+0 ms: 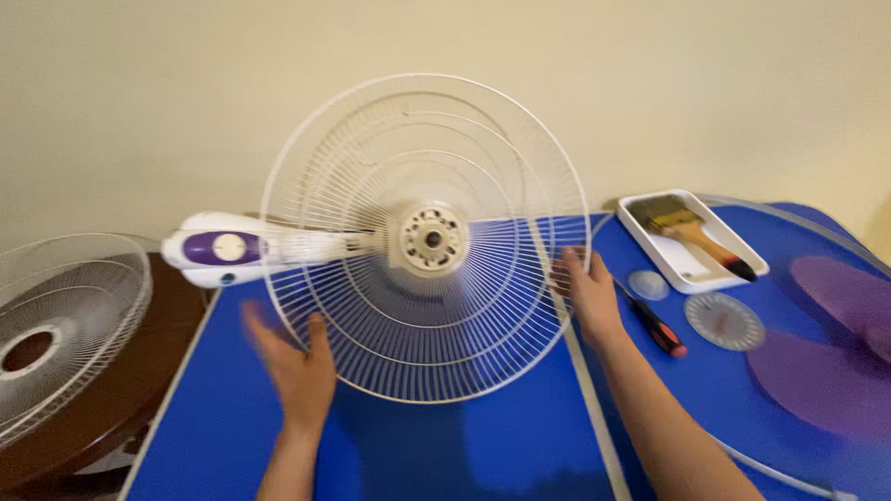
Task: The person removes the front grill and fan blades from a standing fan, then uses a screwdriver to loosen the motor housing screws. The fan parts are placed on a nearby table.
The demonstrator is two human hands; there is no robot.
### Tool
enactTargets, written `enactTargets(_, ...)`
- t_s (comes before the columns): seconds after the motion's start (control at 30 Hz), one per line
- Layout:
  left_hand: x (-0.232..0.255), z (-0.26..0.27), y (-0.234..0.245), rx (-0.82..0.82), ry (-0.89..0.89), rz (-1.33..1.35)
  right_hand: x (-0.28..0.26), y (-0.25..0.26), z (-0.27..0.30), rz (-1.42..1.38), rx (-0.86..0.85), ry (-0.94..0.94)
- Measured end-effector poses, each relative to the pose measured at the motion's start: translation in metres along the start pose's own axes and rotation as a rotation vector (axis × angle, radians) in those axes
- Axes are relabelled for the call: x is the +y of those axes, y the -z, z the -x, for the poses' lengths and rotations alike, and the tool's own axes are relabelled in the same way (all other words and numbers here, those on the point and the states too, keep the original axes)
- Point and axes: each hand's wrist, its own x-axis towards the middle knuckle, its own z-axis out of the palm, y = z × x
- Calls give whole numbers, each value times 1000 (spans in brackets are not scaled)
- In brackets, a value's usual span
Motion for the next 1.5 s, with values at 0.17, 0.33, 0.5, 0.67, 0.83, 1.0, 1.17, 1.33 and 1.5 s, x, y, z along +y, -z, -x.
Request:
enactTargets(0.17,-8,-9,-4,-232,708,754,14,-19,13,-238,-15,-49)
enactTargets(0.33,-6,-12,10,-211,712,725,6,-20,32,-178,-40,-42)
enactTargets(0.5,-11,-9,25,-209,663,703,-2,-15,55,-75,-72,-52)
enactTargets(0.67,-9,-19,32,-205,860,622,-8,-12,57,-76,-81,-66)
enactTargets(0.83,0,-18,29,-72,423,267,-16,-15,65,160,75,397)
enactTargets(1.0,15,-9,29,45,-370,-195,-41,-26,81,595,270,913)
enactTargets(1.17,29,-3,-5,-293,-464,-262,-60,-70,85,675,39,775)
enactTargets(1.33,34,-20,-49,-427,-383,-309,-65,-114,75,782,-200,790)
enactTargets(1.5,32,-20,-68,-522,-388,-402,-61,-138,64,781,-215,735)
